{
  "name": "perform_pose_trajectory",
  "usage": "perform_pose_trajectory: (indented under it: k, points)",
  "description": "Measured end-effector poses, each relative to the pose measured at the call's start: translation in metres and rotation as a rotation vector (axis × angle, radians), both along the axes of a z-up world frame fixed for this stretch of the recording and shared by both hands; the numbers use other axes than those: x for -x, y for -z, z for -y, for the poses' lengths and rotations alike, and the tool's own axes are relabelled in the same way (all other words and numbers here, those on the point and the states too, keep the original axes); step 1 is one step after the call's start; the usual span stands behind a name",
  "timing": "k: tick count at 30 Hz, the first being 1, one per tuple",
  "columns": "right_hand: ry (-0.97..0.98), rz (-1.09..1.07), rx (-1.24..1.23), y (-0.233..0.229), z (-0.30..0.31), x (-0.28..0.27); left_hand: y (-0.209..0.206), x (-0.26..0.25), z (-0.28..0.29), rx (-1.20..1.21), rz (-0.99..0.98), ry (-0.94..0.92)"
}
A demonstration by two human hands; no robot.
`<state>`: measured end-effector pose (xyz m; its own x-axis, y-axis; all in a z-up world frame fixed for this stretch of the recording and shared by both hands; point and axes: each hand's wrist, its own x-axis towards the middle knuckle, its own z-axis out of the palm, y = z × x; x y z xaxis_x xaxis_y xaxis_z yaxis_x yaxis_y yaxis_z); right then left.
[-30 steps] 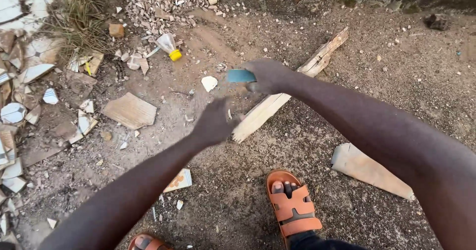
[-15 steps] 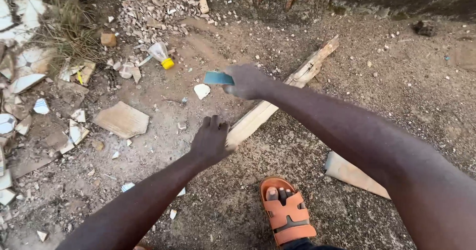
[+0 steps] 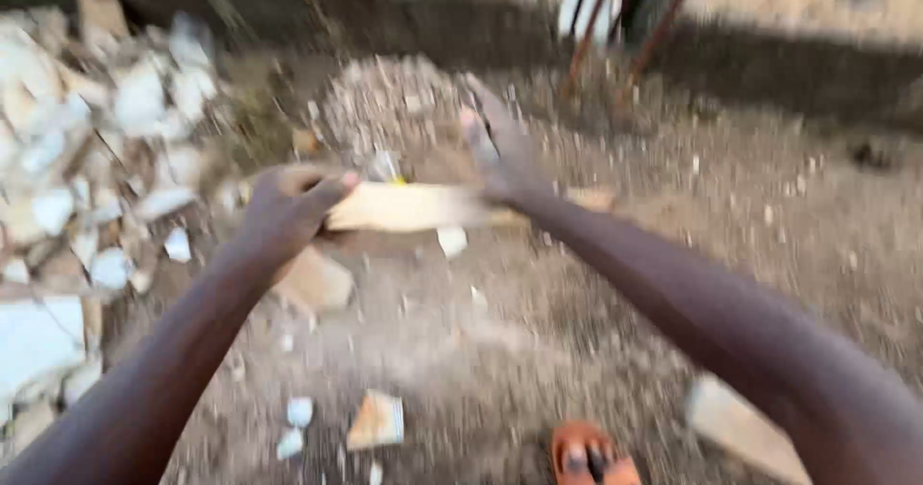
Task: Carving or scraping a piece of wood using a small metal blade.
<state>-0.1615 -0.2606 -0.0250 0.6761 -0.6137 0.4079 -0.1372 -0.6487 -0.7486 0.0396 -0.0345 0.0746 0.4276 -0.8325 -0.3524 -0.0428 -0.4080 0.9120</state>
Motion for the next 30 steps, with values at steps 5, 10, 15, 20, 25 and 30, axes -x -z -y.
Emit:
perform_pose_trajectory:
  k: [5,10,15,20,25,30]
  points:
    - [-0.055,0.141,-0.715,-0.070,-0.045,-0.051,-0.079,-0.025,-0.028,0.035,0.156,-0.110]
    - [-0.106,0.113,-0.657,-0.077,-0.086,-0.086,-0.139,-0.034,-0.060,-0.035,0.436,-0.206]
    - [-0.259,0.066,-0.345,-0.088,-0.114,-0.096,-0.159,-0.052,-0.089,-0.003,0.620,-0.360]
    - [-0.257,0.046,-0.656,-0.106,-0.130,-0.093,-0.082,-0.092,-0.105,0.125,0.593,-0.451]
    - [-0.326,-0.231,-0.545,-0.110,-0.165,-0.084,-0.071,-0.075,-0.100,0.326,0.194,-0.522]
    - [-0.456,-0.133,-0.454,-0.111,-0.198,-0.098,-0.101,-0.048,-0.099,0.431,-0.602,-0.593]
